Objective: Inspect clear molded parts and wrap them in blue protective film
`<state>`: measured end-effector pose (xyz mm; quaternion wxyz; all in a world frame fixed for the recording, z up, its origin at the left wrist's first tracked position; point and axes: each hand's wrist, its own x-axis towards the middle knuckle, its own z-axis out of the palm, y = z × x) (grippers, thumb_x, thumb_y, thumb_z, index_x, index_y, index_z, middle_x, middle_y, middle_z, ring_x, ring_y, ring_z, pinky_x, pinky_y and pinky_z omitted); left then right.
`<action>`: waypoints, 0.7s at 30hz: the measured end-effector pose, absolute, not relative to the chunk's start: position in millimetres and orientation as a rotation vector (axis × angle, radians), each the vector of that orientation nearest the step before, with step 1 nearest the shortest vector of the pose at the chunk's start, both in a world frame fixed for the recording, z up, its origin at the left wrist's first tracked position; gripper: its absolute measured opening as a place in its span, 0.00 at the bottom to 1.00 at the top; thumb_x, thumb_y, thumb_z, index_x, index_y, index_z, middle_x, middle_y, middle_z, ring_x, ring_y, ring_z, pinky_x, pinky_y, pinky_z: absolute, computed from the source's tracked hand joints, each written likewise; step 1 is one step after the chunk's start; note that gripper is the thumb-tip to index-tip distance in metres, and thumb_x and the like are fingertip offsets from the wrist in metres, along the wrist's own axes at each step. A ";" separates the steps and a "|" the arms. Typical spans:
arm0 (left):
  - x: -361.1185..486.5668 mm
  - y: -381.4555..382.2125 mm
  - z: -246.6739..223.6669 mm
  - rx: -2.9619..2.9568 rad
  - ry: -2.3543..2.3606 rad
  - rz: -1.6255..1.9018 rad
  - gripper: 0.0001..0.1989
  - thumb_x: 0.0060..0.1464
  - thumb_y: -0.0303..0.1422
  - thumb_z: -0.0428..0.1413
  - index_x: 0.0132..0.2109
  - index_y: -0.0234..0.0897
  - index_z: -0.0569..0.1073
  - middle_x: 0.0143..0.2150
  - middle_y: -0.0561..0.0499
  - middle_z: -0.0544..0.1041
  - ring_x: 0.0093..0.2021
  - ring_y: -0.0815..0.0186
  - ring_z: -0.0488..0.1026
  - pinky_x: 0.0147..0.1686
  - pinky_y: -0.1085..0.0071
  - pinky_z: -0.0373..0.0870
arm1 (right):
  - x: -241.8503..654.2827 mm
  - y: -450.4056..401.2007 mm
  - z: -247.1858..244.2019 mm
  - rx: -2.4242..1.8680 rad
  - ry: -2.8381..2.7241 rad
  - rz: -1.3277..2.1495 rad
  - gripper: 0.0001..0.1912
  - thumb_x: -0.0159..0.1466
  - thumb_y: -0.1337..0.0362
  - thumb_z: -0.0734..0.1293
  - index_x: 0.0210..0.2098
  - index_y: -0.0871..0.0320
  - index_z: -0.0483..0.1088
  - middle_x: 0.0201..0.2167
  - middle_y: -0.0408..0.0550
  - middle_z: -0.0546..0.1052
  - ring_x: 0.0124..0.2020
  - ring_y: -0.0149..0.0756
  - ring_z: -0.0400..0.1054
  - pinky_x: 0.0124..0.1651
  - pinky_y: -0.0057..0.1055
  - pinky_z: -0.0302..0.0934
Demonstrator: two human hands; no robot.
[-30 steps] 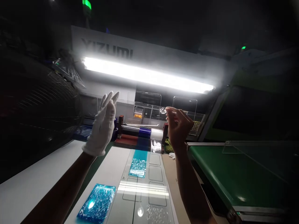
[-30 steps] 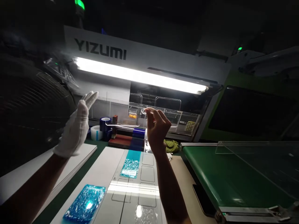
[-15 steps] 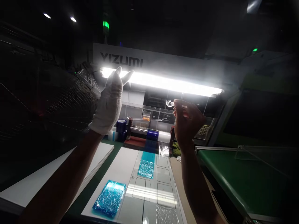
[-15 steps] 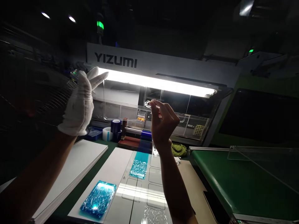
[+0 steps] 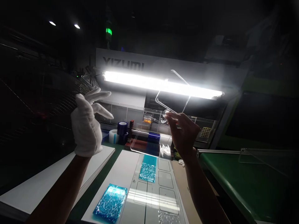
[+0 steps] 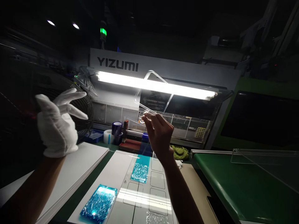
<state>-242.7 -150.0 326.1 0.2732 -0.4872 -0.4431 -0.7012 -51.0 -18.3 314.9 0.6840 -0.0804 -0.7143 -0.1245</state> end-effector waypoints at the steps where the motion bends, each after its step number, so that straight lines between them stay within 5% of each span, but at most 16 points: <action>1: -244.6 -149.4 327.0 -1.300 -1.167 -1.976 0.34 0.65 0.40 0.24 0.22 0.38 0.67 0.52 0.56 0.73 0.63 0.65 0.56 0.67 0.53 0.40 | -51.3 -19.1 313.4 -0.165 -1.642 -0.299 0.06 0.64 0.63 0.64 0.35 0.54 0.73 0.32 0.43 0.78 0.30 0.30 0.72 0.30 0.27 0.65; 4: -247.9 -144.7 333.0 -1.354 -1.117 -2.224 0.34 0.64 0.46 0.25 0.40 0.41 0.74 0.56 0.58 0.70 0.63 0.63 0.56 0.67 0.51 0.36 | -54.1 -22.7 309.6 -0.114 -1.742 -0.351 0.04 0.64 0.65 0.64 0.35 0.56 0.72 0.32 0.43 0.78 0.29 0.28 0.71 0.30 0.25 0.64; 8: -253.0 -137.4 340.7 -1.641 -1.312 -2.332 0.34 0.59 0.53 0.22 0.60 0.51 0.62 0.66 0.62 0.55 0.65 0.57 0.52 0.66 0.51 0.38 | -57.3 -24.9 306.8 0.005 -1.831 -0.403 0.03 0.63 0.67 0.65 0.36 0.58 0.72 0.30 0.44 0.77 0.30 0.28 0.71 0.31 0.24 0.64; 12: -254.1 -135.0 346.3 -1.925 -1.261 -2.207 0.36 0.59 0.50 0.18 0.62 0.48 0.57 0.68 0.60 0.49 0.67 0.62 0.45 0.65 0.56 0.46 | -54.3 -20.7 307.1 0.098 -1.916 -0.445 0.04 0.63 0.69 0.65 0.38 0.58 0.71 0.30 0.44 0.77 0.31 0.28 0.71 0.32 0.24 0.66; 21: -246.5 -134.4 356.7 -2.143 -1.331 -1.873 0.31 0.62 0.41 0.19 0.61 0.49 0.57 0.65 0.59 0.58 0.66 0.66 0.45 0.58 0.55 0.51 | -31.4 -13.5 308.4 0.110 -2.011 -0.575 0.07 0.63 0.69 0.65 0.41 0.59 0.71 0.30 0.45 0.76 0.32 0.29 0.71 0.31 0.24 0.65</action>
